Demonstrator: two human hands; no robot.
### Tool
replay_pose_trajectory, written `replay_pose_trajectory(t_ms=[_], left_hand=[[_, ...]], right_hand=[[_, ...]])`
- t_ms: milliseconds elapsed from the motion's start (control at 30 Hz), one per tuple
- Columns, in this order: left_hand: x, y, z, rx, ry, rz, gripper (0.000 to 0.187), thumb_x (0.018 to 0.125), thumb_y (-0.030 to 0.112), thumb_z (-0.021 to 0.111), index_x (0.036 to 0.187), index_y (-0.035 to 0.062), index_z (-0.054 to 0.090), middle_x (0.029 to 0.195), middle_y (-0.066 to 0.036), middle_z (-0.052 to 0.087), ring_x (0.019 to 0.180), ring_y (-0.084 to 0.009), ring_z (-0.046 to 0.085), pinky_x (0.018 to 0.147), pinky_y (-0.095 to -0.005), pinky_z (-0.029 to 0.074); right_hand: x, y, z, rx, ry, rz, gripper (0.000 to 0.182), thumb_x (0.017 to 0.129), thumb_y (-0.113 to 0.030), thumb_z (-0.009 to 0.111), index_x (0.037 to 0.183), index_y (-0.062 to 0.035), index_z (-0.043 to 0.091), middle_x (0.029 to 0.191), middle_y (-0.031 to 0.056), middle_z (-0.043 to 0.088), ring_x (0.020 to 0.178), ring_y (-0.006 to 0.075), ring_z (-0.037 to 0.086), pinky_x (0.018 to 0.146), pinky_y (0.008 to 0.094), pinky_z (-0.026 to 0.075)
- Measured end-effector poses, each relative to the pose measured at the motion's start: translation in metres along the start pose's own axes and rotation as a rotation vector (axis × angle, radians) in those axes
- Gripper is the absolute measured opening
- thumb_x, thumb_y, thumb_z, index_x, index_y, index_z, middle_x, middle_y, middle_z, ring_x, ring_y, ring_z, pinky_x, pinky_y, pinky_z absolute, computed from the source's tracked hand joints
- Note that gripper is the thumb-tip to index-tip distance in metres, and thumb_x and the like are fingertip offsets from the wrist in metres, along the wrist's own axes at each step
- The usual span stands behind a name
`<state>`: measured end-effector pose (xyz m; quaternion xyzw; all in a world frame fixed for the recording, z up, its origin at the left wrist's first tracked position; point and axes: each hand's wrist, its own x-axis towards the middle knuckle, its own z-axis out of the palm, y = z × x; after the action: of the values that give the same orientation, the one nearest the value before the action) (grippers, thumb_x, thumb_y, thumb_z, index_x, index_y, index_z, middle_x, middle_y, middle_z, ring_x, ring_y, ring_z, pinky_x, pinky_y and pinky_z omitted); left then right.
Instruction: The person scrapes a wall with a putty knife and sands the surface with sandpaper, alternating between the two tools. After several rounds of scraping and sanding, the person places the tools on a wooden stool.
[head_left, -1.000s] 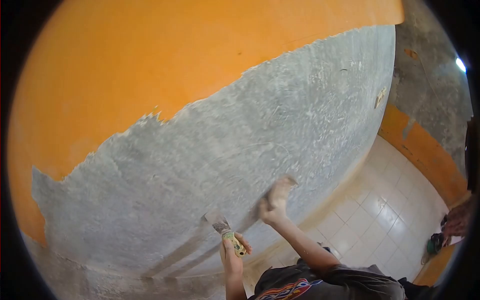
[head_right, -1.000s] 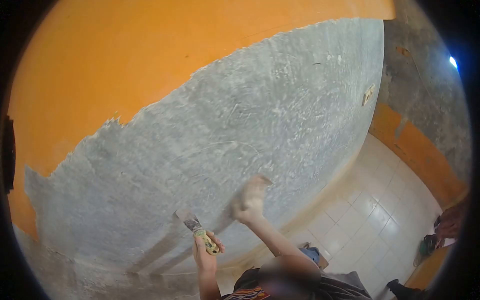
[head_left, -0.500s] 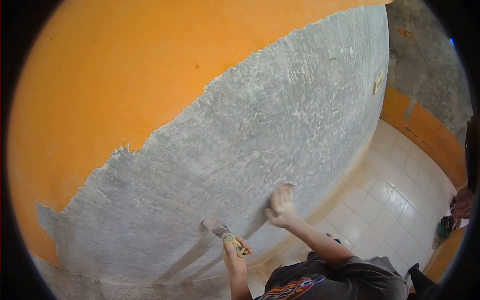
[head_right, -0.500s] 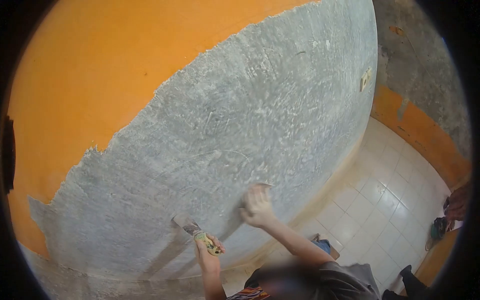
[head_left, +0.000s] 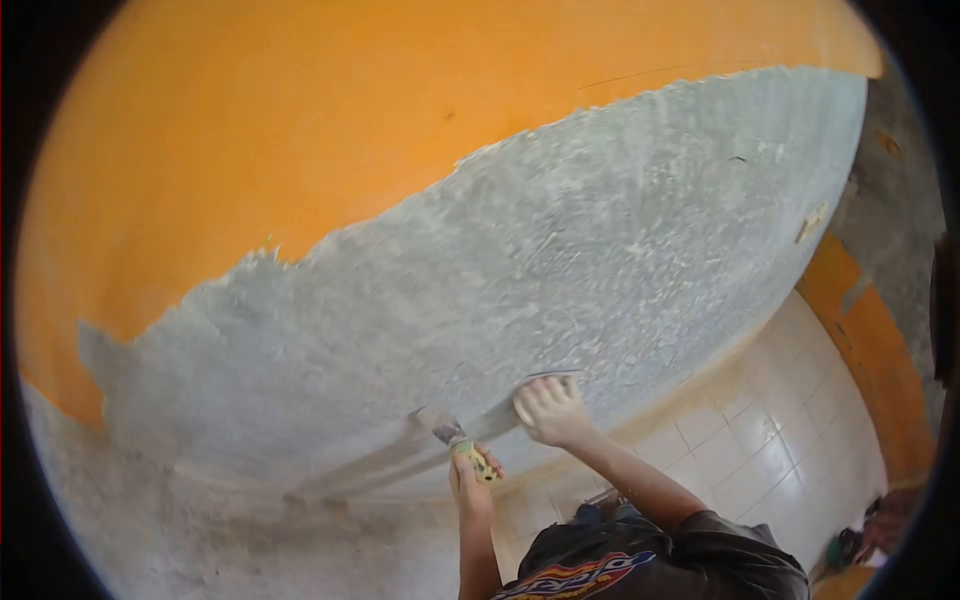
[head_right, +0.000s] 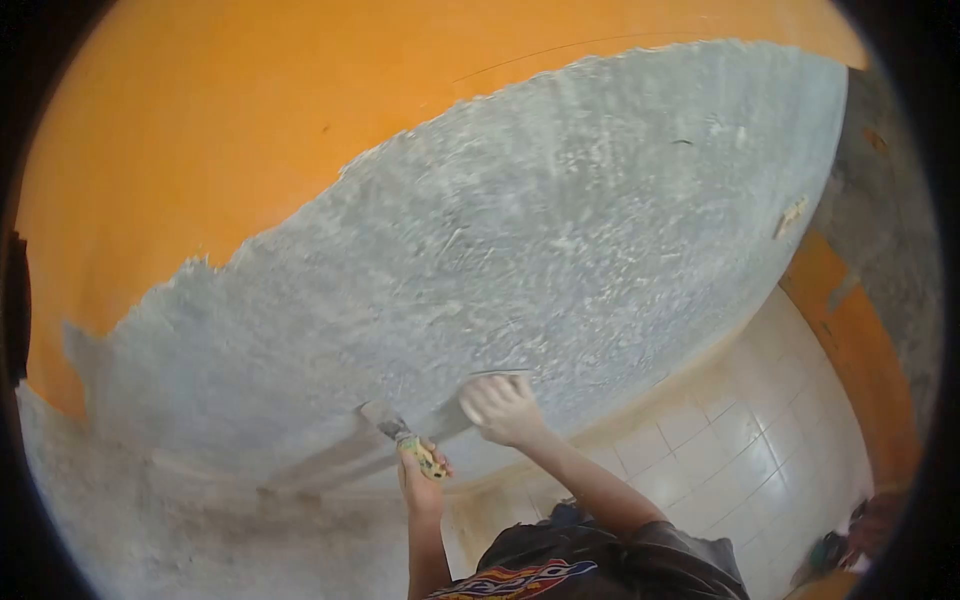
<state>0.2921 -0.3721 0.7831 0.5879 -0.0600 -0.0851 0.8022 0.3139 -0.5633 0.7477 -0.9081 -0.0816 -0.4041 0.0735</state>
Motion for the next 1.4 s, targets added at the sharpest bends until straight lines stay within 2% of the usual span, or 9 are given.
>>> replay_pose_trajectory(t_ms=[133,200,267,433,500,700,800,1067,1400], left_hand=[[0.000,-0.011,-0.011,0.036,0.084,0.013,0.050,0.098,0.052,0.036,0.096,0.0046,0.051,0.072,-0.005,0.053,0.062,-0.0172,0.053,0.056,-0.0309,0.045],[0.002,-0.021,-0.013,0.067,0.128,0.031,0.050,0.098,0.051,0.035,0.095,0.0040,0.052,0.070,-0.004,0.052,0.060,-0.0155,0.053,0.053,-0.0290,0.044],[0.002,-0.039,-0.014,0.020,0.155,0.073,0.049,0.099,0.049,0.035,0.096,0.0032,0.052,0.071,-0.005,0.053,0.060,-0.0148,0.053,0.054,-0.0286,0.045],[0.008,-0.061,-0.003,-0.105,0.212,0.100,0.047,0.101,0.045,0.033,0.097,0.0025,0.053,0.070,-0.005,0.053,0.060,-0.0137,0.052,0.055,-0.0264,0.044],[0.007,-0.070,-0.001,-0.115,0.224,0.144,0.046,0.101,0.044,0.034,0.097,0.0021,0.053,0.068,-0.005,0.053,0.060,-0.0124,0.051,0.055,-0.0256,0.043],[-0.008,-0.060,-0.022,-0.049,0.233,0.082,0.042,0.101,0.039,0.034,0.096,0.0021,0.053,0.067,-0.002,0.052,0.057,-0.0095,0.048,0.052,-0.0236,0.041],[-0.010,-0.055,-0.037,-0.039,0.239,0.040,0.041,0.101,0.038,0.035,0.097,0.0021,0.053,0.067,-0.001,0.051,0.056,-0.0092,0.048,0.051,-0.0236,0.040],[-0.010,-0.065,-0.063,0.005,0.216,0.033,0.042,0.101,0.039,0.034,0.098,0.0018,0.053,0.068,-0.001,0.051,0.056,-0.0091,0.048,0.051,-0.0235,0.040],[-0.021,-0.086,-0.064,0.044,0.106,-0.069,0.042,0.101,0.040,0.037,0.098,0.0016,0.053,0.063,-0.001,0.049,0.052,-0.0083,0.045,0.050,-0.0229,0.039]], right_hand=[[-0.025,0.037,-0.007,0.069,-0.169,0.301,0.046,0.079,-0.021,0.056,0.119,0.0015,0.052,0.127,0.0269,0.046,0.119,0.0415,0.042,0.099,0.0605,0.028],[0.005,0.052,0.008,0.077,0.445,0.381,0.059,0.086,-0.024,0.053,0.134,0.0063,0.038,0.143,0.0346,0.026,0.135,0.0488,0.021,0.107,0.0625,0.013],[0.056,0.044,-0.023,0.159,0.549,0.385,0.065,0.091,-0.026,0.049,0.142,0.0058,0.027,0.149,0.0352,0.008,0.139,0.0506,0.003,0.109,0.0612,0.005],[0.081,-0.040,-0.034,-0.033,-0.048,-0.156,0.050,0.086,-0.025,0.054,0.129,-0.0003,0.047,0.131,0.0238,0.046,0.124,0.0385,0.040,0.097,0.0544,0.030],[0.036,-0.033,-0.002,-0.016,0.017,-0.369,0.040,0.080,-0.026,0.057,0.116,-0.0078,0.057,0.124,0.0070,0.055,0.108,0.0199,0.052,0.087,0.0466,0.038],[-0.038,-0.003,0.012,-0.086,-0.225,-0.044,0.047,0.081,-0.024,0.059,0.122,-0.0019,0.052,0.129,0.0185,0.049,0.114,0.0346,0.048,0.095,0.0572,0.033],[-0.005,-0.033,0.014,-0.037,0.036,0.117,0.056,0.085,-0.026,0.058,0.123,0.0120,0.043,0.122,0.0347,0.045,0.113,0.0541,0.039,0.096,0.0682,0.024],[-0.033,-0.091,0.053,0.113,-0.139,0.054,0.058,0.082,-0.021,0.056,0.135,-0.0021,0.044,0.138,0.0170,0.045,0.128,0.0359,0.040,0.102,0.0604,0.027],[-0.063,-0.075,0.004,0.498,-0.136,0.242,0.052,0.083,-0.004,0.058,0.134,0.0015,0.044,0.133,0.0227,0.049,0.122,0.0380,0.047,0.102,0.0453,0.036]])
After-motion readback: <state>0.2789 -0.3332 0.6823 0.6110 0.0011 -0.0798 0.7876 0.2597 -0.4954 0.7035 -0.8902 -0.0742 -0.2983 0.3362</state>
